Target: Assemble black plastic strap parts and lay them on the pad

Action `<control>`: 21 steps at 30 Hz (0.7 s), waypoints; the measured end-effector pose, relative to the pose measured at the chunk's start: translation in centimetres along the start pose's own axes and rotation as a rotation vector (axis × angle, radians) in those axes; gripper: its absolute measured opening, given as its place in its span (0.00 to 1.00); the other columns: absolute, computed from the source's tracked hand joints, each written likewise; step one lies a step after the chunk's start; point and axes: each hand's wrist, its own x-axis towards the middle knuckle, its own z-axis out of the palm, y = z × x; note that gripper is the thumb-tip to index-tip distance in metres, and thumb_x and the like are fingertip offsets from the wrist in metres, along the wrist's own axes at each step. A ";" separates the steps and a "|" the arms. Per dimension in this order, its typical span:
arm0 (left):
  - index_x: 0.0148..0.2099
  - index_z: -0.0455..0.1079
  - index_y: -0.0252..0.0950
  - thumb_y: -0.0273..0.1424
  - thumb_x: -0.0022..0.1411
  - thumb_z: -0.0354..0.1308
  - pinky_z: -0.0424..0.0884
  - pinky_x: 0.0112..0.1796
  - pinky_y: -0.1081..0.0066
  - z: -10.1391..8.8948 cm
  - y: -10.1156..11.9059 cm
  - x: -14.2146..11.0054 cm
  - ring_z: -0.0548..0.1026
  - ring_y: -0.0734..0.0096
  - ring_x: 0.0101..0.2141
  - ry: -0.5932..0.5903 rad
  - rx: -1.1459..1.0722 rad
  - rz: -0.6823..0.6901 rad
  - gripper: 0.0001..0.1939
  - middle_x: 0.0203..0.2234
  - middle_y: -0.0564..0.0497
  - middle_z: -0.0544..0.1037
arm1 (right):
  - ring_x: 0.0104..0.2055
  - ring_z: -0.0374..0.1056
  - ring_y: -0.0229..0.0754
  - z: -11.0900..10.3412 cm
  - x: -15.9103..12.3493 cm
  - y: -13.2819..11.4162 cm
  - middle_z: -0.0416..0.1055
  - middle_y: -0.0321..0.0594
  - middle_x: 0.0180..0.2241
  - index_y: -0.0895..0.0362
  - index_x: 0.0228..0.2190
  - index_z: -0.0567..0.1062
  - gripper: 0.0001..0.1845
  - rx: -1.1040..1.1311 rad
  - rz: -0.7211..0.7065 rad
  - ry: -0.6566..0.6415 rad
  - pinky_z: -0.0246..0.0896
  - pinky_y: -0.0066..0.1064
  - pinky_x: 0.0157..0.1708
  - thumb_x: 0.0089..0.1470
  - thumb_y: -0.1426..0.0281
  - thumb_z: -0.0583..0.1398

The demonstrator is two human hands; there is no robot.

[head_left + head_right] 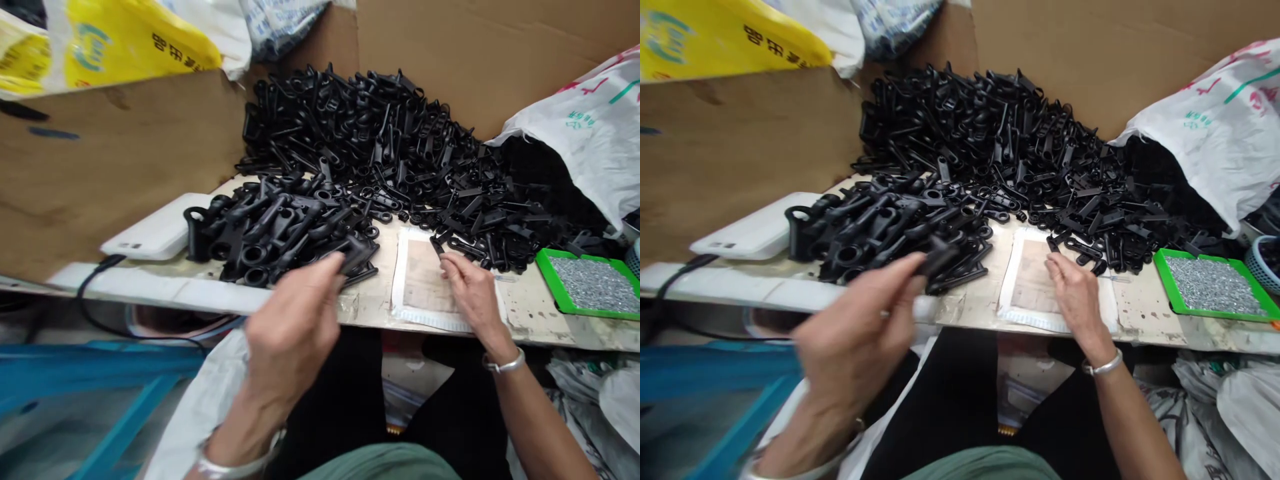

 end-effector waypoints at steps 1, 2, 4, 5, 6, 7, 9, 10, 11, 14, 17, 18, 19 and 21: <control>0.48 0.78 0.43 0.27 0.54 0.64 0.69 0.48 0.65 -0.8 -0.5 1.1 0.77 0.59 0.41 0.074 0.128 0.078 0.18 0.42 0.49 0.82 | 0.41 0.75 0.48 -0.9 0.7 0.6 0.79 0.43 0.41 0.53 0.40 0.79 0.13 -0.214 -0.050 0.068 0.66 0.40 0.46 0.59 0.63 0.57; 0.50 0.77 0.42 0.27 0.55 0.63 0.69 0.48 0.64 -1.5 -1.2 2.3 0.77 0.59 0.42 0.140 0.255 0.141 0.19 0.43 0.48 0.81 | 0.42 0.74 0.49 -1.8 1.4 1.2 0.79 0.44 0.42 0.54 0.40 0.80 0.13 -0.408 -0.077 0.115 0.66 0.40 0.46 0.60 0.65 0.56; 0.52 0.76 0.38 0.30 0.58 0.59 0.68 0.49 0.61 -2.4 -2.7 5.0 0.77 0.58 0.43 0.226 0.460 0.200 0.19 0.44 0.46 0.81 | 0.43 0.73 0.50 -3.4 2.7 2.5 0.78 0.46 0.42 0.55 0.40 0.80 0.14 -0.700 -0.090 0.149 0.65 0.40 0.45 0.60 0.68 0.55; 0.52 0.76 0.37 0.31 0.59 0.57 0.68 0.49 0.59 -2.5 -3.5 6.2 0.77 0.58 0.43 0.240 0.528 0.197 0.19 0.44 0.45 0.81 | 0.44 0.72 0.51 -3.9 3.3 3.0 0.78 0.47 0.43 0.56 0.41 0.80 0.13 -0.794 -0.084 0.134 0.64 0.40 0.45 0.59 0.69 0.56; 0.51 0.76 0.36 0.32 0.59 0.55 0.69 0.48 0.59 -2.5 -4.3 7.3 0.77 0.58 0.43 0.235 0.574 0.186 0.18 0.44 0.45 0.81 | 0.46 0.70 0.52 -4.4 3.9 3.4 0.77 0.47 0.44 0.56 0.42 0.79 0.13 -0.863 -0.075 0.103 0.64 0.41 0.45 0.59 0.69 0.56; 0.50 0.76 0.36 0.32 0.60 0.54 0.69 0.48 0.58 -2.3 -5.0 8.3 0.76 0.59 0.42 0.209 0.606 0.163 0.18 0.44 0.45 0.81 | 0.47 0.69 0.52 -4.8 4.3 3.8 0.77 0.47 0.44 0.56 0.43 0.79 0.14 -0.910 -0.064 0.060 0.64 0.41 0.44 0.58 0.69 0.57; 0.46 0.77 0.34 0.33 0.59 0.54 0.70 0.47 0.58 -2.0 -6.2 9.7 0.76 0.58 0.41 0.108 0.644 0.096 0.17 0.41 0.44 0.82 | 0.47 0.68 0.54 -5.2 5.2 4.4 0.77 0.47 0.44 0.55 0.44 0.78 0.14 -0.949 -0.033 -0.022 0.64 0.41 0.41 0.57 0.69 0.58; 0.45 0.78 0.34 0.34 0.59 0.54 0.71 0.47 0.57 -1.9 -6.7 10.1 0.76 0.58 0.41 0.053 0.654 0.067 0.16 0.40 0.44 0.82 | 0.47 0.68 0.54 -5.3 5.5 4.6 0.77 0.47 0.43 0.54 0.44 0.78 0.14 -0.950 -0.022 -0.048 0.64 0.41 0.40 0.57 0.69 0.58; 0.44 0.78 0.34 0.35 0.58 0.55 0.71 0.46 0.56 -1.8 -7.0 10.4 0.77 0.57 0.41 0.007 0.658 0.045 0.16 0.39 0.44 0.82 | 0.47 0.68 0.54 -5.4 5.7 4.8 0.78 0.47 0.42 0.54 0.44 0.78 0.14 -0.944 -0.016 -0.061 0.64 0.41 0.40 0.56 0.69 0.59; 0.41 0.78 0.36 0.37 0.58 0.57 0.70 0.48 0.55 -2.0 -7.0 10.4 0.77 0.56 0.43 0.001 0.604 0.068 0.14 0.40 0.45 0.83 | 0.46 0.69 0.52 -5.7 5.7 4.9 0.78 0.45 0.42 0.54 0.43 0.79 0.13 -0.912 -0.027 -0.045 0.64 0.41 0.43 0.56 0.70 0.58; 0.39 0.77 0.36 0.35 0.59 0.58 0.65 0.54 0.53 -1.6 -5.2 8.9 0.75 0.54 0.49 0.157 0.501 0.181 0.10 0.46 0.45 0.80 | 0.46 0.69 0.48 -5.8 4.8 4.7 0.77 0.44 0.43 0.56 0.42 0.78 0.13 -0.753 -0.178 0.072 0.62 0.41 0.49 0.57 0.71 0.57; 0.41 0.77 0.36 0.34 0.59 0.59 0.63 0.56 0.51 -1.1 -4.2 8.1 0.73 0.53 0.52 0.188 0.461 0.229 0.10 0.48 0.44 0.79 | 0.46 0.69 0.47 -5.7 4.4 4.6 0.77 0.44 0.42 0.56 0.42 0.77 0.12 -0.667 -0.251 0.106 0.62 0.40 0.49 0.58 0.71 0.56; 0.43 0.76 0.35 0.33 0.60 0.59 0.61 0.57 0.51 -0.4 -3.2 7.1 0.72 0.52 0.54 0.175 0.410 0.276 0.11 0.49 0.43 0.78 | 0.45 0.69 0.46 -5.6 4.0 4.6 0.77 0.44 0.41 0.56 0.40 0.78 0.12 -0.583 -0.320 0.120 0.63 0.40 0.49 0.59 0.71 0.56; 0.44 0.76 0.34 0.31 0.61 0.59 0.62 0.57 0.52 1.7 -1.3 5.0 0.72 0.52 0.53 0.007 0.262 0.385 0.10 0.48 0.40 0.79 | 0.44 0.70 0.46 -5.5 3.3 4.7 0.77 0.44 0.40 0.56 0.39 0.77 0.12 -0.499 -0.405 0.092 0.64 0.40 0.48 0.60 0.71 0.54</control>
